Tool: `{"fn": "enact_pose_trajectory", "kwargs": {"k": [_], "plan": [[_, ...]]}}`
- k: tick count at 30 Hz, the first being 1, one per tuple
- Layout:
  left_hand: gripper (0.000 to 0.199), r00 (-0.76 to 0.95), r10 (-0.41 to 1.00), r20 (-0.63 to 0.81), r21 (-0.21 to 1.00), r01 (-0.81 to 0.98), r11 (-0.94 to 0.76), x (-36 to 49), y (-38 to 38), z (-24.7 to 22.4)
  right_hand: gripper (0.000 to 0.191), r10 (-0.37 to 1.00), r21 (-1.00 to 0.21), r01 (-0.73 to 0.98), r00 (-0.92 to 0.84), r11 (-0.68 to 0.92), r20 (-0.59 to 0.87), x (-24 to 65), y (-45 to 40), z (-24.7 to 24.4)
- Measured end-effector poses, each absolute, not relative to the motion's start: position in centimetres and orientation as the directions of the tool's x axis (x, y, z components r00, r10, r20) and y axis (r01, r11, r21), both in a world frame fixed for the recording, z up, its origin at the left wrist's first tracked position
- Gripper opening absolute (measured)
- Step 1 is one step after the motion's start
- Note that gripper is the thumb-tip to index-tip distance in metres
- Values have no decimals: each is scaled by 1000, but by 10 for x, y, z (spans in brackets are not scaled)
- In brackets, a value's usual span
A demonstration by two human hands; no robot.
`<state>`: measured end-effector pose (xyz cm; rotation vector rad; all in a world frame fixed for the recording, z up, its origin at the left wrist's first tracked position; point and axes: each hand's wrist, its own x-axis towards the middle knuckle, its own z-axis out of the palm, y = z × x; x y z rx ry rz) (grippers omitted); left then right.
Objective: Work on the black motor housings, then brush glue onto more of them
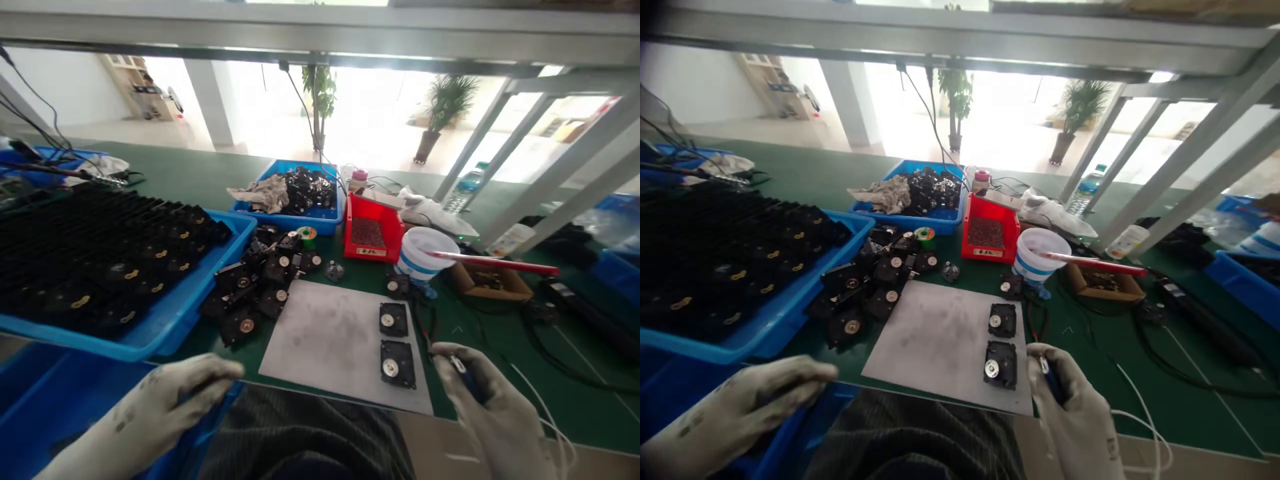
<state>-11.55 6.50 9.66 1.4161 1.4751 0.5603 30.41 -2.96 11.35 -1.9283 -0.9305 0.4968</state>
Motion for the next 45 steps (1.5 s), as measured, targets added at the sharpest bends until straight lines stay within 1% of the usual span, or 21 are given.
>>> {"fn": "enact_pose_trajectory", "kwargs": {"k": [1, 3, 4, 5, 7, 10, 15, 19, 22, 23, 25, 27, 29, 32, 34, 35, 37, 39, 40, 42, 45], "plan": [[32, 272, 926, -262, 865, 492, 100, -76, 80, 116, 39, 771, -866, 411, 635, -286, 47, 302, -28, 114], [35, 599, 801, -15, 784, 505, -362, 4, 115, 146, 39, 766, -867, 422, 638, -265, 77, 297, -27, 115], [39, 683, 730, 31, 707, 501, -498, 43, 134, 155, 40, 763, -869, 423, 641, -258, 84, 296, -28, 117], [43, 720, 693, 36, 674, 495, -549, 79, 151, 160, 40, 758, -871, 419, 647, -257, 88, 296, -30, 118], [50, 769, 639, 3, 618, 501, -606, 144, 183, 160, 41, 742, -875, 404, 666, -266, 81, 299, -37, 121], [47, 811, 573, -115, 503, 545, -670, 213, 212, 147, 43, 707, -885, 361, 706, -293, 54, 309, -49, 120], [40, 833, 500, -237, 346, 553, -757, 264, 227, 133, 46, 678, -930, 279, 734, -241, 44, 325, -59, 111], [41, 849, 468, -246, 283, 525, -803, 261, 228, 142, 49, 683, -930, 255, 731, -265, 6, 330, -52, 111], [65, 877, 440, -193, 271, 479, -835, 238, 213, 164, 45, 684, -951, 234, 728, -204, 32, 332, -38, 115], [75, 891, 422, -165, 273, 453, -849, 226, 203, 172, 45, 694, -965, 188, 720, -185, 8, 332, -31, 116], [81, 922, 371, -111, 279, 388, -878, 202, 177, 188, 52, 742, -986, 35, 663, -165, -100, 330, -18, 121], [79, 946, 313, -79, 275, 323, -906, 175, 148, 196, 62, 826, -978, -133, 524, -161, -207, 321, -7, 129], [85, 964, 264, -19, 293, 258, -921, 149, 122, 194, 65, 902, -955, -248, 353, -165, -247, 304, -1, 137], [95, 939, 292, 180, 454, 184, -872, 113, 91, 174, 56, 937, -914, -370, 228, -169, -266, 275, -4, 143], [105, 852, 462, 247, 663, 199, -722, 92, 74, 156, 51, 926, -876, -451, 231, -170, -298, 259, -11, 142], [108, 790, 574, 215, 786, 209, -582, 84, 66, 147, 49, 919, -858, -480, 227, -181, -321, 252, -14, 140], [96, 682, 731, 26, 972, 154, -179, 72, 51, 131, 50, 906, -842, -500, 229, -203, -355, 241, -20, 133], [74, 657, 742, -132, 983, -9, 182, 66, 38, 120, 50, 899, -857, -469, 248, -214, -360, 233, -23, 125], [66, 664, 731, -158, 954, -88, 286, 65, 34, 115, 50, 898, -875, -435, 266, -212, -349, 229, -23, 121], [57, 648, 742, -172, 914, -176, 365, 62, 28, 110, 49, 901, -918, -335, 296, -213, -317, 224, -22, 116], [49, 616, 768, -178, 927, -157, 341, 54, 25, 107, 46, 912, -956, -182, 302, -229, -276, 221, -20, 115]]}}
